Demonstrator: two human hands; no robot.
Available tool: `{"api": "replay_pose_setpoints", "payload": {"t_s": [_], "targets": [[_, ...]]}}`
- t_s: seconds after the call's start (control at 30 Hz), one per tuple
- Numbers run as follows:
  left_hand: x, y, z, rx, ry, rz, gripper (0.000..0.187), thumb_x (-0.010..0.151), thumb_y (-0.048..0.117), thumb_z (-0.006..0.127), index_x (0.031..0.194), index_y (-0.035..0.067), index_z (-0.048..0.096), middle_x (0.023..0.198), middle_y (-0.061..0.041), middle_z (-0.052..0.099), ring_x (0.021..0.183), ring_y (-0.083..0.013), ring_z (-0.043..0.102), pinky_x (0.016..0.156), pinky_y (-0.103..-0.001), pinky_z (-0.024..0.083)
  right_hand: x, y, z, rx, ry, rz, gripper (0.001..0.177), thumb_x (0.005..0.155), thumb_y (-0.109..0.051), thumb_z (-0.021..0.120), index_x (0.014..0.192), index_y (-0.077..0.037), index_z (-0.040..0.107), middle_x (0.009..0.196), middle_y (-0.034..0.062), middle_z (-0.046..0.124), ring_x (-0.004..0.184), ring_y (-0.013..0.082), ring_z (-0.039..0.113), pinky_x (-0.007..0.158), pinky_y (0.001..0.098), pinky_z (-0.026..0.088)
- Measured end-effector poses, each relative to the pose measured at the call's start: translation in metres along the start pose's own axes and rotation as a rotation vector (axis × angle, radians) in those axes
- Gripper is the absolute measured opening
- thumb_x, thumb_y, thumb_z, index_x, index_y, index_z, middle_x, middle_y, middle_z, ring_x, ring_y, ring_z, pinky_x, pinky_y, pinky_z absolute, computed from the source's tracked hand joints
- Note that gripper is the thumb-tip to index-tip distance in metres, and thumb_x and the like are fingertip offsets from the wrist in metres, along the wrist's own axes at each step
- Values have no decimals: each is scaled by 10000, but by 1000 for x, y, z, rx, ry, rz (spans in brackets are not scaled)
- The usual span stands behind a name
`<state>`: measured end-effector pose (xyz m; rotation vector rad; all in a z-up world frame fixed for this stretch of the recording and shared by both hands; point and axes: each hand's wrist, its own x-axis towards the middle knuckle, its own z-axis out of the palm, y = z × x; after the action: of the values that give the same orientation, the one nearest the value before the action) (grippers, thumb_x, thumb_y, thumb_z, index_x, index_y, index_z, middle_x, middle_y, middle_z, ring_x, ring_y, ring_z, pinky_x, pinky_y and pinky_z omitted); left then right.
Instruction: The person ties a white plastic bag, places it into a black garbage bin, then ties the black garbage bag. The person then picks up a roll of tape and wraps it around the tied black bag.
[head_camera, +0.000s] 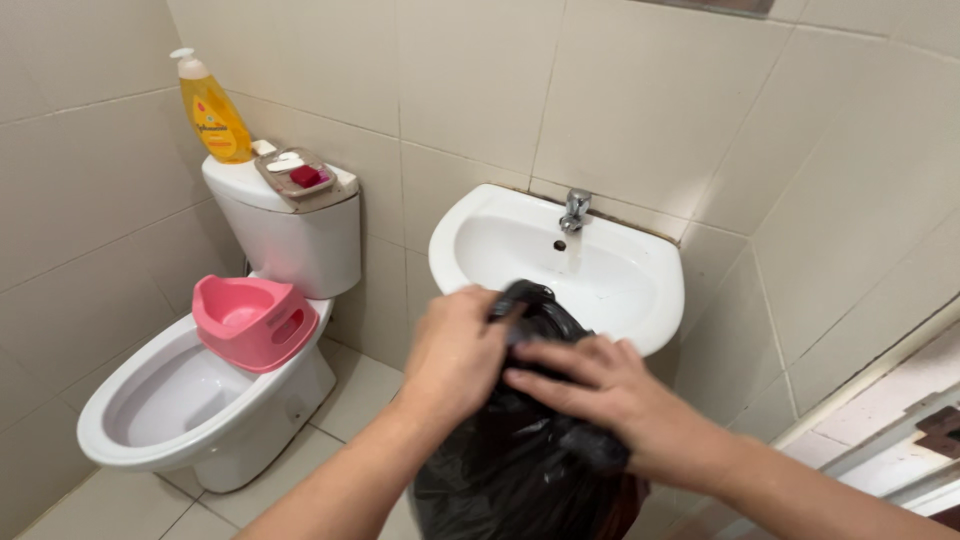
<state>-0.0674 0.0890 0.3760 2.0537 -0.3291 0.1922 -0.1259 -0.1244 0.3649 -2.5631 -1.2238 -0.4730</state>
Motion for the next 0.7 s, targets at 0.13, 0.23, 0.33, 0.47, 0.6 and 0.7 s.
{"api": "replay_pose_setpoints", "payload": {"t_s": [0.13,0.23,0.33,0.47,0.6,0.7], "targets": [[18,-9,19,-418,-59,93,308,967,257,616,973,-27,738,775,-126,764,707,-200,708,698,-369,553,14,-10,8,133,-73,332,820,820,-111,698,1548,-125,320,1536,122,485,1233,291,488,1042,435,345],[29,-34,18,-861,-32,-190,274,951,200,600,1024,-14,755,822,-42,755,729,-149,662,687,-325,531,25,-13,14,459,84,457,866,758,-48,673,1538,-108,302,1508,137,505,1339,299,495,1104,420,342],[37,-50,4,-944,-3,-238,337,1107,273,625,1146,-55,688,836,-101,587,651,-221,436,559,-395,317,28,-6,26,527,33,505,855,740,-31,691,1529,-117,372,1489,158,542,1369,329,496,1118,416,353],[18,-19,18,-920,-217,-220,266,950,143,559,1022,22,784,821,-47,705,689,-140,612,643,-292,517,26,10,61,8,-371,104,623,669,-19,712,1280,-55,598,1404,185,588,1410,426,471,1165,528,306],[-6,14,23,-813,-322,-183,326,982,173,522,966,49,823,877,29,742,812,-47,601,770,-197,480,33,18,96,-70,-712,395,295,820,-94,632,1096,-38,718,1266,198,663,1294,416,518,1153,462,393],[-19,18,16,-727,-346,-153,330,994,150,528,975,37,838,786,-38,546,745,-133,488,725,-279,443,30,23,110,92,-627,430,322,836,-115,640,1142,-27,686,1292,217,632,1278,403,522,1112,463,413]]}}
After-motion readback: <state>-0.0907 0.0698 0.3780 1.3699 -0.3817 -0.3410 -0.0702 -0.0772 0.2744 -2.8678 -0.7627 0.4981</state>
